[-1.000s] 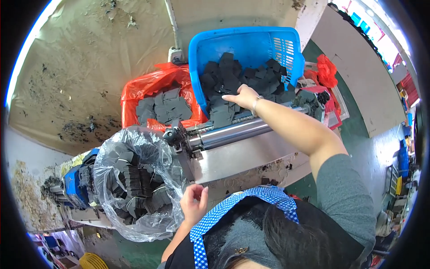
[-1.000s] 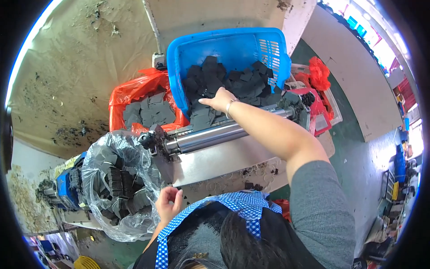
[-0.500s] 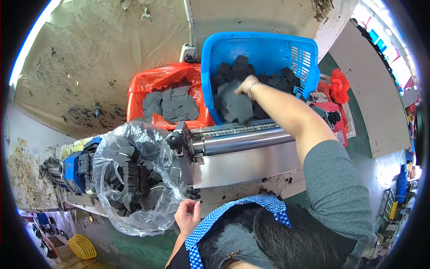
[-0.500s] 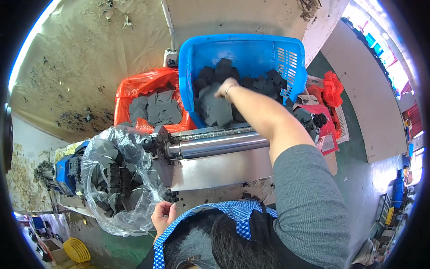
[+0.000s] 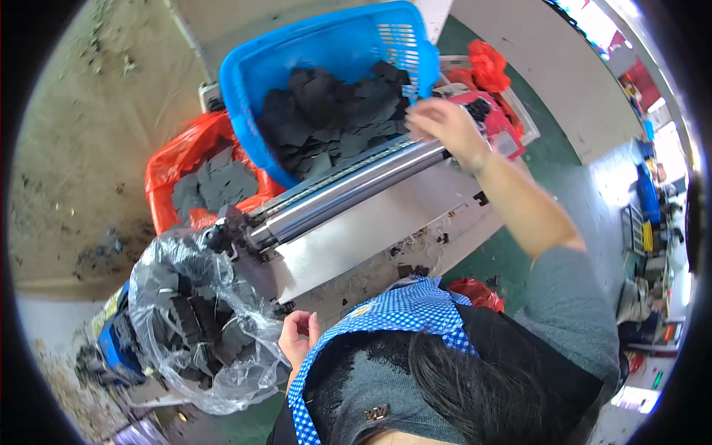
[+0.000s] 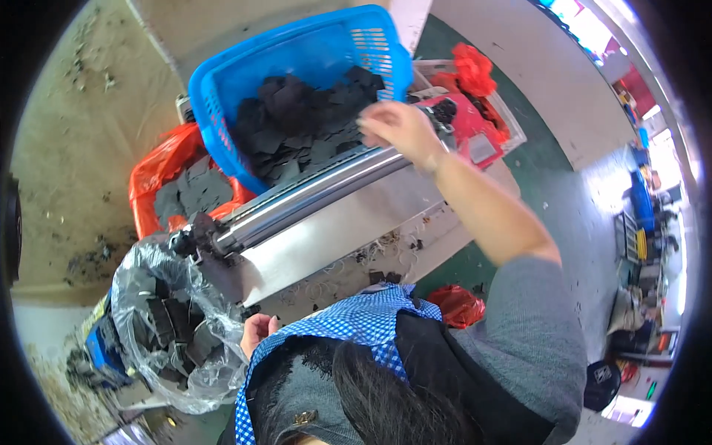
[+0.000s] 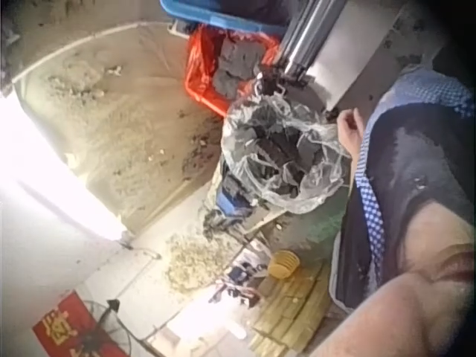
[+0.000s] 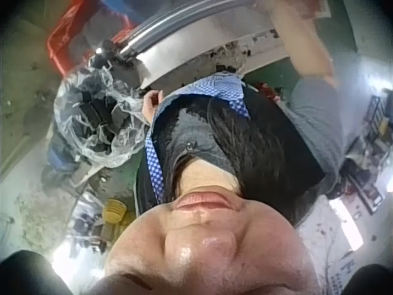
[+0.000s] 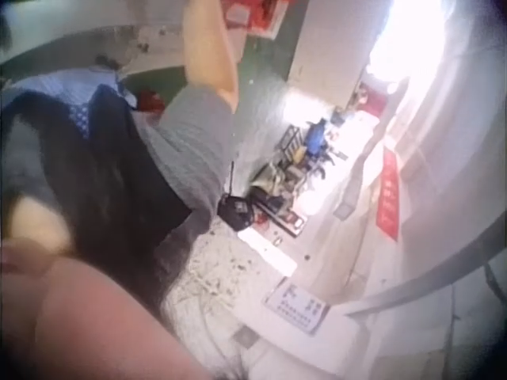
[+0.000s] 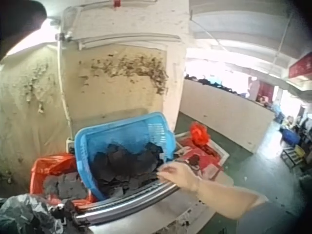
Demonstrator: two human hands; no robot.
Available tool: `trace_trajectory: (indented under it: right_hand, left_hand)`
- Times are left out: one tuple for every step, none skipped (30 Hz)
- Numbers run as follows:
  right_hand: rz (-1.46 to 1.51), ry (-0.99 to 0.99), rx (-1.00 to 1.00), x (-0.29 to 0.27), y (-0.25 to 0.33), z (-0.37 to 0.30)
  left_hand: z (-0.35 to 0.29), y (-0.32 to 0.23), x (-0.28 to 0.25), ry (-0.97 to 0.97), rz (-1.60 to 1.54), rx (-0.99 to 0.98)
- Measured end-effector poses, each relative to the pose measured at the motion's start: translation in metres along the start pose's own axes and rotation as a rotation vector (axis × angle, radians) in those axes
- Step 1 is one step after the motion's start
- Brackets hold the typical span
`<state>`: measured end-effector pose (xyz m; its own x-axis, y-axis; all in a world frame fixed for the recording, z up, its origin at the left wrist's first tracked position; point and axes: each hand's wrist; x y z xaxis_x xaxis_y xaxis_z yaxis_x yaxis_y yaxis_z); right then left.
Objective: The person is feeding black leather shoe components through a roller machine to apply glue.
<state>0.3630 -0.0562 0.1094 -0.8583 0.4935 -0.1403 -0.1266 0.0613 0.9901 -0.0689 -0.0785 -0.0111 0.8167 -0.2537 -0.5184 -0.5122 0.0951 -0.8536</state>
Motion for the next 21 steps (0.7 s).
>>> trace_trajectory:
  right_hand:
    - [0.014, -0.190, -0.022, -0.016, -0.005, -0.038]
    - [0.015, -0.426, -0.118, -0.039, -0.036, -0.069]
    - [-0.353, -0.585, -0.018, -0.069, -0.061, -0.099]
    - [-0.716, -0.724, 0.100, -0.092, -0.084, -0.126]
    - [-0.717, -0.754, 0.107, -0.106, -0.106, -0.149]
    - [-1.057, -0.677, 0.140, -0.118, -0.125, -0.167]
    - [-1.386, -0.565, 0.171, -0.122, -0.135, -0.176]
    - [-1.383, -0.578, 0.175, -0.121, -0.129, -0.173]
    - [-1.027, -0.388, 0.393, -0.120, -0.124, -0.159]
    - [-0.654, -0.196, 0.585, -0.122, -0.120, -0.148]
    - [-0.646, -0.210, 0.585, -0.134, -0.129, -0.141]
    - [-0.246, -0.195, 0.673, -0.148, -0.146, -0.132]
    - [0.157, -0.158, 0.739, -0.157, -0.160, -0.125]
    - [0.162, -0.148, 0.738, -0.161, -0.166, -0.119]
    - [0.077, -0.117, 0.804, -0.165, -0.172, -0.114]
    - [-0.008, -0.080, 0.865, -0.162, -0.171, -0.106]
    - [-0.005, -0.065, 0.861, -0.158, -0.172, -0.104]
    - [-0.200, -0.131, 0.806, -0.153, -0.174, -0.108]
    - [-0.396, -0.190, 0.739, -0.144, -0.169, -0.110]
    - [-0.453, -0.270, 0.708, -0.135, -0.160, -0.113]
    - [-0.453, -0.252, 0.702, -0.134, -0.160, -0.115]
  left_hand:
    - [0.002, 0.004, 0.003, 0.035, -0.011, -0.032]
    - [0.004, 0.005, 0.007, 0.064, -0.038, -0.017]
    - [0.007, 0.000, 0.010, 0.092, -0.044, 0.007]
    - [0.009, -0.007, 0.011, 0.111, -0.038, 0.060]
    - [0.010, -0.012, 0.014, 0.131, -0.034, 0.115]
    - [0.012, -0.014, 0.017, 0.178, -0.053, 0.130]
    - [0.014, -0.018, 0.017, 0.183, -0.050, 0.141]
    - [0.017, -0.024, 0.019, 0.221, -0.060, 0.226]
    - [0.019, -0.032, 0.022, 0.256, -0.068, 0.309]
    - [0.021, -0.041, 0.025, 0.264, -0.054, 0.367]
    - [0.022, -0.051, 0.029, 0.273, -0.051, 0.379]
    - [0.023, -0.061, 0.034, 0.293, -0.048, 0.431]
    - [0.021, -0.069, 0.039, 0.304, -0.040, 0.472]
    - [0.018, -0.077, 0.043, 0.298, -0.039, 0.474]
    - [0.013, -0.080, 0.047, 0.290, -0.031, 0.471]
    - [0.010, -0.083, 0.051, 0.294, -0.029, 0.447]
    - [0.007, -0.085, 0.056, 0.297, -0.027, 0.422]
    - [0.004, -0.082, 0.064, 0.280, -0.037, 0.391]
    - [0.000, -0.084, 0.070, 0.261, -0.029, 0.383]
    - [-0.003, -0.088, 0.077, 0.229, -0.001, 0.361]
    - [-0.006, -0.092, 0.085, 0.199, 0.027, 0.338]
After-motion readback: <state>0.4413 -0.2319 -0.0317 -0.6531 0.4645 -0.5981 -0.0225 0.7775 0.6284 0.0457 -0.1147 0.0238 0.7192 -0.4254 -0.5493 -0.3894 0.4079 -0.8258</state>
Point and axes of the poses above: each hand's wrist, its own z-axis towards the middle knuckle, its own x-axis out of the palm, y = z × x, and after that the axes turned 7 degrees about z, right-handed
